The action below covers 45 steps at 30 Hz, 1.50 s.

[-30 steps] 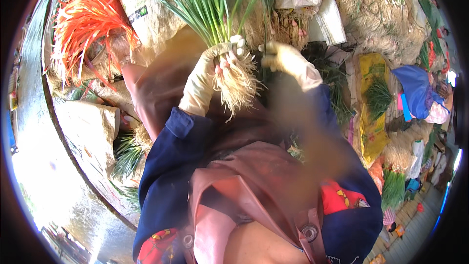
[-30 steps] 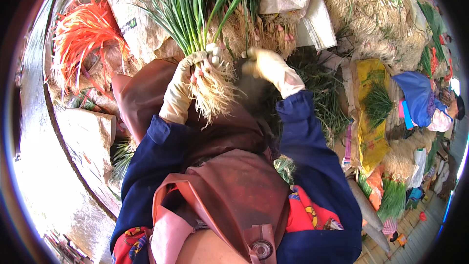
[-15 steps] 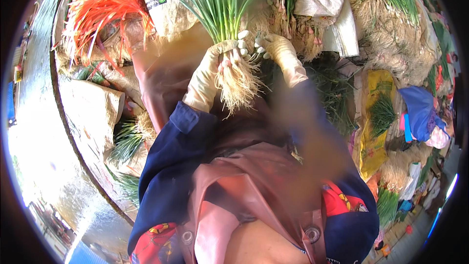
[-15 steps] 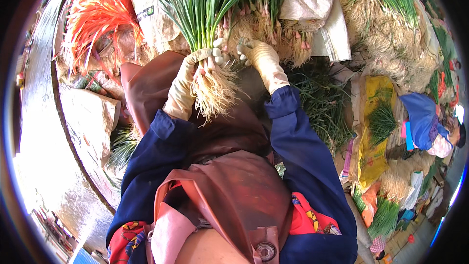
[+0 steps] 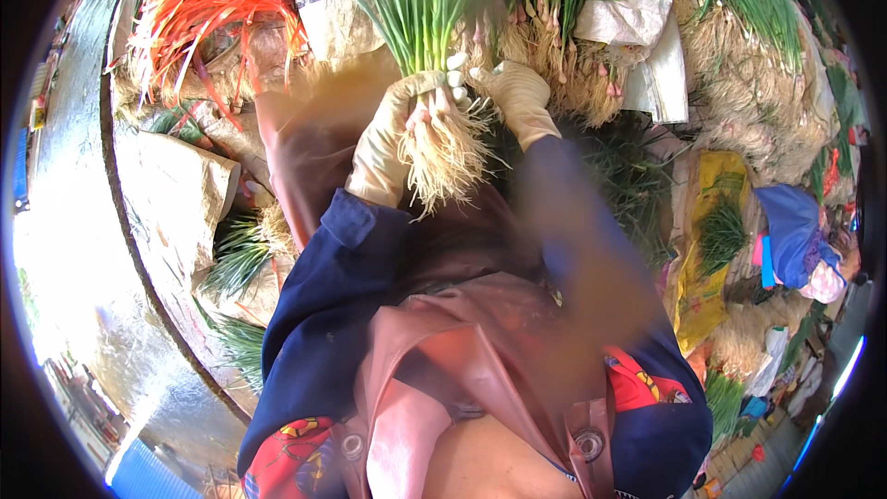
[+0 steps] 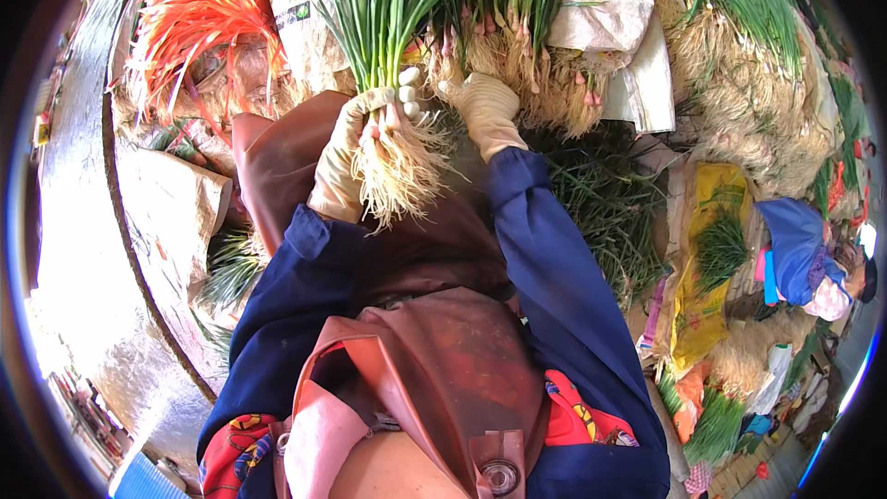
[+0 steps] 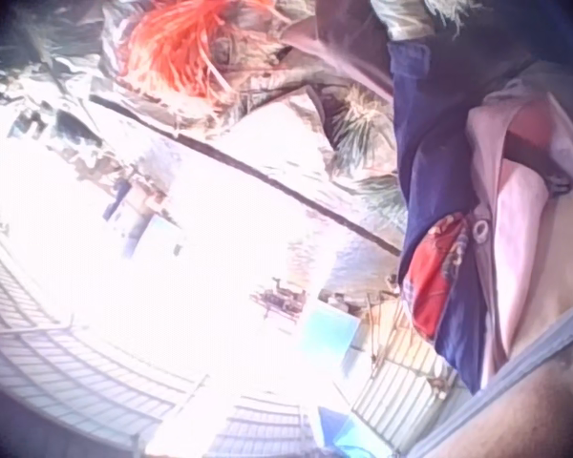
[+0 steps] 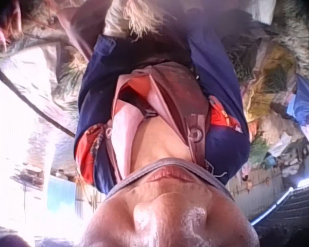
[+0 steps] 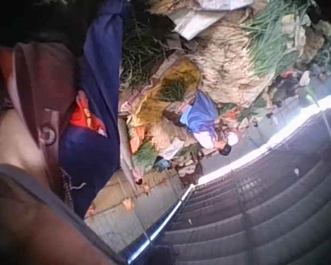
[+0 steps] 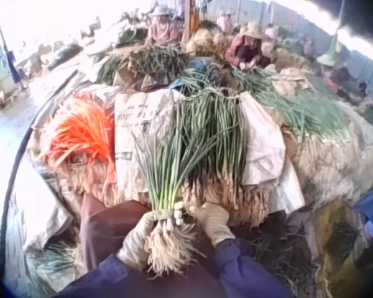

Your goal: The person sorts scallions into bunches and secures them with red plastic ties.

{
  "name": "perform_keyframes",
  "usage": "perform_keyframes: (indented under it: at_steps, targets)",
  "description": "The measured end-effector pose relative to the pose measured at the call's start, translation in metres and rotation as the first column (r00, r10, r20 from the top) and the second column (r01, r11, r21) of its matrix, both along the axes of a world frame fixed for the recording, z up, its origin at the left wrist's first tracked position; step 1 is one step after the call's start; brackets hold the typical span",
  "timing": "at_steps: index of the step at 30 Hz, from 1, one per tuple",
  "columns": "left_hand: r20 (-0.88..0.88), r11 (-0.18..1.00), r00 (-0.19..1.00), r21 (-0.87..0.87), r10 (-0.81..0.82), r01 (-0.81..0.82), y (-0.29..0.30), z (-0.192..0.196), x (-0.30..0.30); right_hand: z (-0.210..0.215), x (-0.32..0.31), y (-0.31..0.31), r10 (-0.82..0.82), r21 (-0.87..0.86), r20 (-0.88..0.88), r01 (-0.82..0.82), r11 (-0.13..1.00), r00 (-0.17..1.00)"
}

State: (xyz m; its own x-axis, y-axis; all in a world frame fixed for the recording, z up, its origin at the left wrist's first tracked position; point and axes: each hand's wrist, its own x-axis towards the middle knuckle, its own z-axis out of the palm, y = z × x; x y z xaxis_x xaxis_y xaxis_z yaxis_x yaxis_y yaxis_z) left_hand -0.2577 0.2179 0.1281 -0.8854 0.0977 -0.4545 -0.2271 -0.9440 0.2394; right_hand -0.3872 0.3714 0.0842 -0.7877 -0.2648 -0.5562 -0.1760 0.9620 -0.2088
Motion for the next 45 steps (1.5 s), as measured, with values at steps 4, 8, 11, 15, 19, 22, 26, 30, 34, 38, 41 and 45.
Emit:
perform_keyframes:
  at_steps: [4,8,11,15,19,22,26,30,34,38,41,45]
  targets:
    - [-0.089,0.998,0.994,-0.002,-0.067,0.068,-0.006,-0.029,-0.001,-0.006,0.011,0.000,-0.220,-0.055,-0.085,0.215,0.975,0.972]
    - [-0.076,0.995,0.993,0.009,-0.095,0.096,-0.007,-0.036,-0.002,-0.034,0.020,0.020,-0.104,-0.117,-0.430,0.059,0.991,0.897]
    - [-0.031,0.995,0.995,-0.033,-0.096,0.095,-0.005,-0.028,-0.002,-0.051,0.021,0.028,-0.078,-0.106,-0.442,0.034,0.994,0.894]
    - [0.023,0.993,0.996,-0.082,-0.088,0.089,-0.005,-0.024,0.003,-0.044,0.027,0.029,-0.241,-0.179,-0.206,0.206,0.962,0.948]
    - [0.021,0.928,0.969,-0.283,-0.248,0.243,-0.009,-0.033,0.005,-0.011,0.047,0.041,-0.316,-0.741,0.528,0.609,0.283,0.788]
    - [0.013,0.931,0.965,-0.259,-0.264,0.258,0.000,-0.034,0.003,0.010,0.053,0.042,-0.107,-0.827,0.332,0.344,0.444,0.937]
    - [0.193,0.971,0.974,-0.183,-0.117,0.153,0.021,-0.013,0.002,0.016,0.035,0.016,-0.384,-0.653,0.320,0.495,0.573,0.866]
    - [0.152,0.969,0.983,-0.212,-0.099,0.130,0.024,-0.001,0.004,0.002,0.020,-0.007,-0.213,-0.706,0.628,0.663,0.249,0.749]
    - [0.101,0.902,0.976,-0.372,-0.194,0.218,0.010,-0.021,0.005,-0.017,0.029,-0.001,-0.116,-0.708,0.671,0.679,0.195,0.733]
    - [0.121,0.871,0.951,-0.381,-0.285,0.309,0.010,-0.029,0.004,-0.029,0.034,0.007,-0.020,-0.616,0.787,0.786,0.052,0.617]
    - [0.062,0.967,0.986,-0.198,-0.152,0.161,0.022,-0.007,0.006,-0.025,0.030,0.016,0.098,-0.515,0.853,0.857,0.002,0.513]
    - [-0.153,0.985,0.975,-0.080,-0.162,0.151,0.004,0.038,0.017,0.001,0.024,0.043,-0.036,-0.117,0.207,0.061,0.991,0.978]
